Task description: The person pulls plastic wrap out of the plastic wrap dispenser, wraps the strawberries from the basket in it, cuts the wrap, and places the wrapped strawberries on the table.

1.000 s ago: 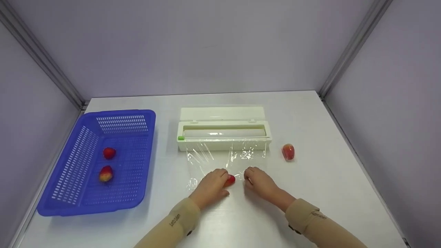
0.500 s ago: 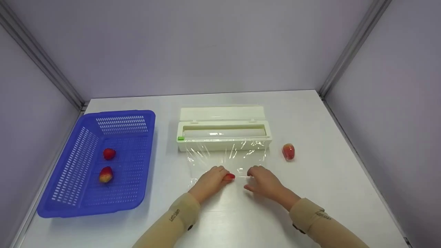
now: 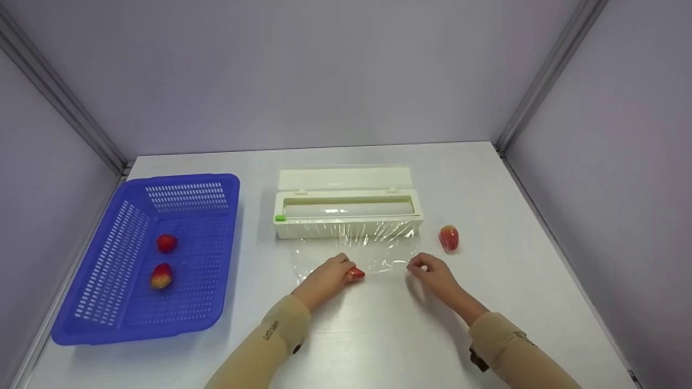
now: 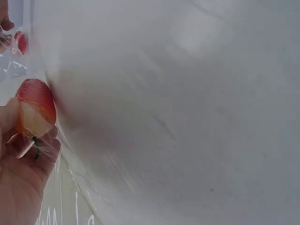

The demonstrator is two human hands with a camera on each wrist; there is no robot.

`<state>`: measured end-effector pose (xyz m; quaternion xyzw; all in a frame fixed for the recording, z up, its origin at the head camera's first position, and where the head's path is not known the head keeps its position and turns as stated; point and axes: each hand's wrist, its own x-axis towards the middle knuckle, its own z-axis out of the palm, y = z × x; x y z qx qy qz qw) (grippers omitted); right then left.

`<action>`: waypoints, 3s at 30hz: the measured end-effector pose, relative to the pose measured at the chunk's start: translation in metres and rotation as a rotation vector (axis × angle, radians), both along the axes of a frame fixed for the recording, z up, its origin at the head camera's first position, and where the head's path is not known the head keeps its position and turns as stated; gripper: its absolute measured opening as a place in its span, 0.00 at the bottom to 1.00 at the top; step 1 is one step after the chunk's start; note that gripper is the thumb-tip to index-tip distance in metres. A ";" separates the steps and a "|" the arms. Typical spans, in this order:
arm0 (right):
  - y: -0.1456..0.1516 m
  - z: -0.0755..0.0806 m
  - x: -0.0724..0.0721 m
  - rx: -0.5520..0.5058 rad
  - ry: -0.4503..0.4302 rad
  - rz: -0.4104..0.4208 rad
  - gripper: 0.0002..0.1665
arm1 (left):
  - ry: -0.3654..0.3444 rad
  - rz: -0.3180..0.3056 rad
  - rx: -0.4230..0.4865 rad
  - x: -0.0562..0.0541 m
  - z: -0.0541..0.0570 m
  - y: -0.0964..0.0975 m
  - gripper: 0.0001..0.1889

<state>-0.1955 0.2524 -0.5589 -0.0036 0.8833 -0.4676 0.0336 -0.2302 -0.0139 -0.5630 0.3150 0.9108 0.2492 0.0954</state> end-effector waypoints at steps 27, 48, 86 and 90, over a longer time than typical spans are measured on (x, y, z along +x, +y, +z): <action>-0.006 -0.013 -0.021 0.629 0.001 -0.009 0.03 | -0.078 0.065 0.117 -0.027 -0.005 0.004 0.10; -0.096 -0.009 -0.003 0.614 0.645 0.392 0.17 | -0.040 0.245 0.188 -0.031 -0.006 0.000 0.05; -0.121 -0.008 -0.038 0.565 0.413 0.327 0.11 | -0.112 0.467 0.231 -0.001 -0.005 -0.088 0.03; -0.123 -0.010 -0.040 0.560 0.387 0.299 0.11 | -0.120 0.500 0.214 -0.005 -0.006 -0.091 0.02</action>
